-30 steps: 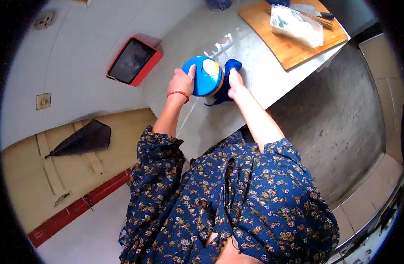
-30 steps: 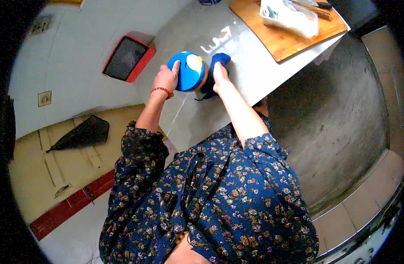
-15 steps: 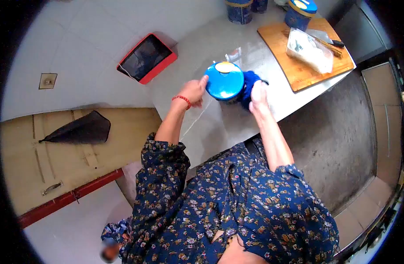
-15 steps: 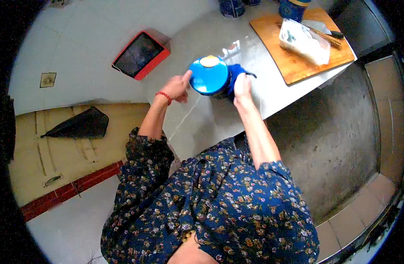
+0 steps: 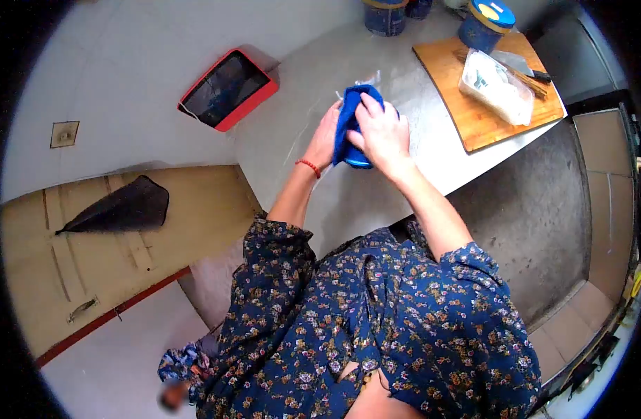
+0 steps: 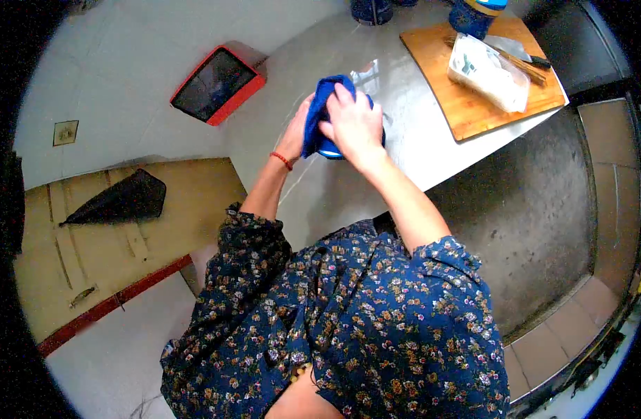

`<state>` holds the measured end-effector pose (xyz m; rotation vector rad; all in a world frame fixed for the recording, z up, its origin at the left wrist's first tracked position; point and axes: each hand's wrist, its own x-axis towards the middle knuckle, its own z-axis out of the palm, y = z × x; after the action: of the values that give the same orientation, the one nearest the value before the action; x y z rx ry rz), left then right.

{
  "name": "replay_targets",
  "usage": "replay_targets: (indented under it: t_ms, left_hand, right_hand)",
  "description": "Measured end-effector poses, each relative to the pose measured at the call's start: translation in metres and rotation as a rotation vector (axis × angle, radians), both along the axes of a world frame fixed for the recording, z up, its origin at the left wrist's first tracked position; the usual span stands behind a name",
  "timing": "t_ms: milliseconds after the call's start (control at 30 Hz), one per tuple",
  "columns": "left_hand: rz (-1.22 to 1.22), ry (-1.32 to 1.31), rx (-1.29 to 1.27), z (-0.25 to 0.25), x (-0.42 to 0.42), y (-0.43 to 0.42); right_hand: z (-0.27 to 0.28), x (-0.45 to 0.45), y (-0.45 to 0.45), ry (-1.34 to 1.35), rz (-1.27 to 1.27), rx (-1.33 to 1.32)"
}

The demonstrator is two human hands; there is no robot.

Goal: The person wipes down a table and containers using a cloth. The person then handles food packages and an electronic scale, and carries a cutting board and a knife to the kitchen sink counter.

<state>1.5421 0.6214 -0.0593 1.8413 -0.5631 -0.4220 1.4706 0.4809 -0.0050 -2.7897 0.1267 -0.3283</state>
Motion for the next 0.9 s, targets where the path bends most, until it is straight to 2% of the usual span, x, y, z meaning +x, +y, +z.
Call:
replay_targets:
  t_ms: [33,67,133,300,333,433,533,633,733,767,800,833,900]
  left_hand:
    - [0.070,0.174,-0.055,0.000,-0.011,0.001]
    - [0.091,0.116,-0.059,-0.016,-0.014,0.005]
    - [0.157,-0.013,0.034,-0.002,-0.024,0.005]
    - [0.209,-0.114,0.020,-0.007,-0.026,0.003]
    - [0.206,-0.136,0.027,-0.006,-0.026,0.003]
    - [0.232,-0.132,0.015,-0.005,-0.029,0.003]
    - [0.224,-0.160,0.032,-0.011,-0.023,0.004]
    - [0.244,-0.118,-0.010,-0.011,-0.025,0.003]
    - [0.330,-0.105,0.014,-0.009,-0.031,-0.004]
    - [0.352,-0.114,0.020,-0.009,-0.032,-0.006]
    - [0.374,-0.123,0.026,-0.010,-0.031,-0.007]
    - [0.388,-0.134,0.035,-0.010,-0.029,-0.009]
    - [0.449,-0.136,0.066,-0.008,-0.030,-0.011]
  right_hand:
    - [-0.005,-0.001,-0.006,-0.097,0.007,0.055]
    - [-0.007,0.000,-0.012,-0.038,0.021,0.130]
    - [-0.018,0.004,-0.018,-0.097,0.033,0.247]
    - [-0.028,0.015,-0.036,0.019,0.299,0.265]
    - [-0.016,0.021,-0.041,0.228,0.315,0.272]
    - [-0.002,0.037,-0.049,0.446,0.414,0.278]
    - [-0.006,0.045,-0.057,0.413,0.498,0.297]
    - [-0.038,0.033,-0.062,0.102,0.538,0.609]
    - [-0.058,0.004,-0.041,-0.163,0.164,0.864]
    - [-0.070,0.000,-0.034,-0.168,-0.008,1.054]
    - [-0.086,-0.004,-0.031,-0.284,-0.054,1.152]
    - [-0.141,-0.010,-0.025,-0.303,-0.117,1.074]
    - [-0.180,-0.018,-0.009,-0.317,-0.268,1.411]
